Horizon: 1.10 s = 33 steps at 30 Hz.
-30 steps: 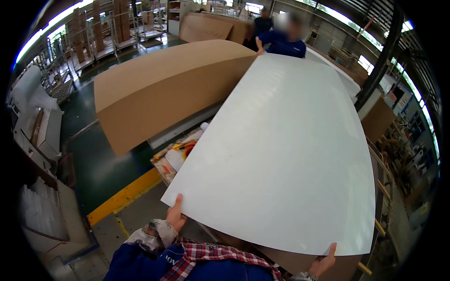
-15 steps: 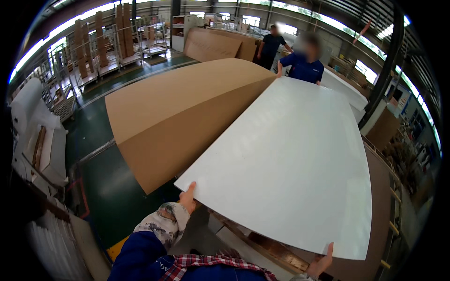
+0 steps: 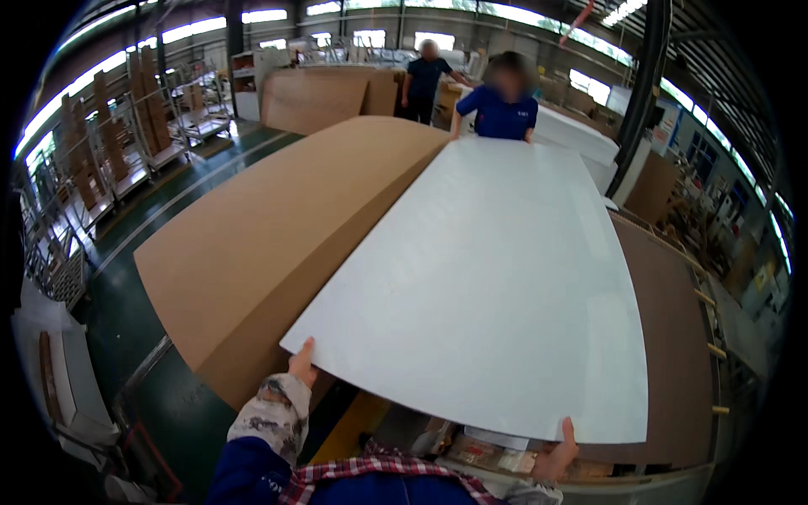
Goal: The person carries a large flat cardboard sheet to a workbench, places it down, and then folds the flaps to form a box shape. They use a red marker to draw lines along the edges of the flaps while another worker assists by holding the sheet steady.
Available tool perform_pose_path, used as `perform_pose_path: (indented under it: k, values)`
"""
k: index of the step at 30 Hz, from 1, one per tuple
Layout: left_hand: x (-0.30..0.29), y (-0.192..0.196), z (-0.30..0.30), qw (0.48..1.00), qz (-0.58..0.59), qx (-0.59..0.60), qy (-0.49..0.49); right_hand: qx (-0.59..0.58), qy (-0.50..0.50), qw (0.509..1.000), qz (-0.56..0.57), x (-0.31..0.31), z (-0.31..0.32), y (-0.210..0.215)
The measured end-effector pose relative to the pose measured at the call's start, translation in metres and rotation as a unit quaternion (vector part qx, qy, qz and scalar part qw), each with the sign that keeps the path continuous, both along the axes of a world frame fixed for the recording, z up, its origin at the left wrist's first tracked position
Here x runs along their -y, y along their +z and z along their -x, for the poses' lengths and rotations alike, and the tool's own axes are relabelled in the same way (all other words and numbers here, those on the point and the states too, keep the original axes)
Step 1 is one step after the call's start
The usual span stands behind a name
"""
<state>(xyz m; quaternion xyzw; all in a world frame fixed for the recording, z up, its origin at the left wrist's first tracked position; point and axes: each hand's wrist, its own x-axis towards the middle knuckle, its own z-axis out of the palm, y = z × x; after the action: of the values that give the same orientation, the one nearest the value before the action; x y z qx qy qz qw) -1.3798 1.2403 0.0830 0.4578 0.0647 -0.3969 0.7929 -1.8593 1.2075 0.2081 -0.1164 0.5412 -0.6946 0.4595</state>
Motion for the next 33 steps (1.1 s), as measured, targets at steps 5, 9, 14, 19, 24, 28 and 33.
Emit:
perform_pose_path:
  k: [5,9,14,19,24,28,33]
  values:
    - [0.038,0.015,-0.096,0.997,-0.07,0.031,-0.01,0.049,0.043,0.998,0.027,0.009,-0.089,-0.006]
    - [0.058,0.005,-0.146,0.993,-0.113,0.029,-0.034,0.049,0.025,0.998,0.028,0.008,-0.138,-0.01]
    - [0.062,-0.024,-0.196,0.997,-0.061,0.001,-0.042,0.013,-0.005,0.997,0.07,-0.007,-0.198,-0.007]
    - [0.056,-0.04,-0.246,0.998,-0.032,0.002,-0.045,-0.023,-0.026,0.997,0.071,-0.03,-0.259,0.003]
    - [0.041,-0.057,-0.278,0.99,-0.109,-0.027,-0.081,-0.037,-0.027,0.997,0.058,-0.052,-0.308,0.021]
    - [0.028,-0.079,-0.294,0.976,-0.191,-0.029,-0.102,-0.068,-0.028,0.994,0.085,-0.061,-0.339,0.034]
    - [0.026,-0.1,-0.308,0.99,-0.087,-0.086,-0.076,-0.105,-0.036,0.988,0.106,-0.06,-0.372,0.051]
